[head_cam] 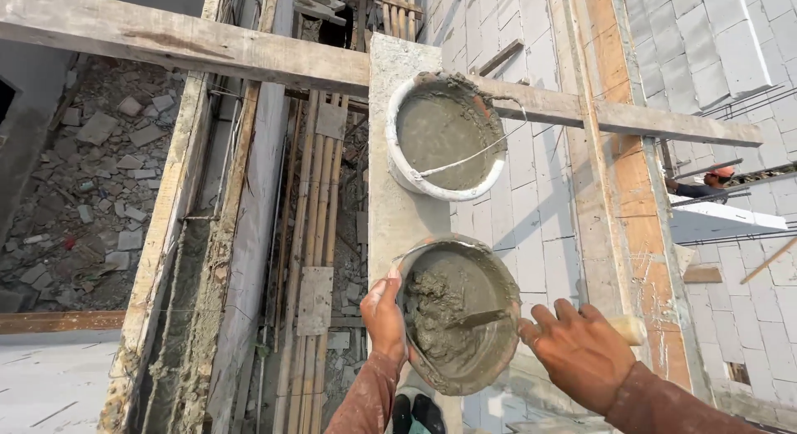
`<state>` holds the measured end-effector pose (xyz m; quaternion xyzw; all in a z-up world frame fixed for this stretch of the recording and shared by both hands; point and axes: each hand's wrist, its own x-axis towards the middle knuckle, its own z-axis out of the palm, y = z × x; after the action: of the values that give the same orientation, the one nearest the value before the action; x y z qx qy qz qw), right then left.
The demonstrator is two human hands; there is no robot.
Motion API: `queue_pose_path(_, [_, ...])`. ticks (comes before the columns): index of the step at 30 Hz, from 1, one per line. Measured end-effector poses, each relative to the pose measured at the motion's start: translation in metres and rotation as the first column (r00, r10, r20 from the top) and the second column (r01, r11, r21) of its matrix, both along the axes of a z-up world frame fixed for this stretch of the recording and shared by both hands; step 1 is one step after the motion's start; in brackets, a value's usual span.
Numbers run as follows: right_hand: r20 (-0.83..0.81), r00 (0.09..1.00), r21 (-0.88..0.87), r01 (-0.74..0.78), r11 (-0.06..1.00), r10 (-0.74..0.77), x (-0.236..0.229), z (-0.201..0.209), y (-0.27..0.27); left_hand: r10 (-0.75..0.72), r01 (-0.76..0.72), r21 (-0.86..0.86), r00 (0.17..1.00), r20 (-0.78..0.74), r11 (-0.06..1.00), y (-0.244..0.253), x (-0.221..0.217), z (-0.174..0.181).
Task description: The person empties mortar from buckets into a wooden formwork and smooths it along the structure using a trowel.
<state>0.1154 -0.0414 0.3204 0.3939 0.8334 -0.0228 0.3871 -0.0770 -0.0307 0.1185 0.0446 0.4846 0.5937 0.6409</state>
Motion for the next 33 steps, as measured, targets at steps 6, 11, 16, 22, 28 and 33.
queue_pose_path(6, [0.119,0.987,0.336,-0.139,0.932,0.105,-0.050,-0.028,0.050,-0.028,0.031,0.033,0.996,-0.085,0.999,-0.001,0.002,-0.005])
queue_pose_path(11, [0.235,0.891,0.105,-0.420,0.901,0.388,-0.054,-0.125,0.016,-0.059,0.066,0.025,0.978,-0.199,0.998,0.006,-0.006,0.013])
queue_pose_path(16, [0.215,0.977,-0.074,0.007,0.997,0.009,-0.027,-0.009,0.049,0.018,-0.017,0.006,0.985,-0.171,1.000,-0.004,0.006,-0.002])
queue_pose_path(22, [0.285,0.935,0.049,0.206,0.977,-0.211,-0.015,-0.088,0.069,-0.001,-0.012,-0.057,0.976,-0.217,0.998,-0.009,0.005,0.008])
queue_pose_path(28, [0.211,0.972,-0.134,0.128,0.983,-0.098,-0.028,-0.085,0.024,-0.008,0.004,-0.025,0.990,-0.141,1.000,-0.017,0.010,0.017])
queue_pose_path(33, [0.075,0.990,-0.119,0.131,0.984,-0.123,-0.028,0.022,0.067,0.032,-0.025,0.041,0.981,-0.189,0.999,-0.023,0.023,0.011])
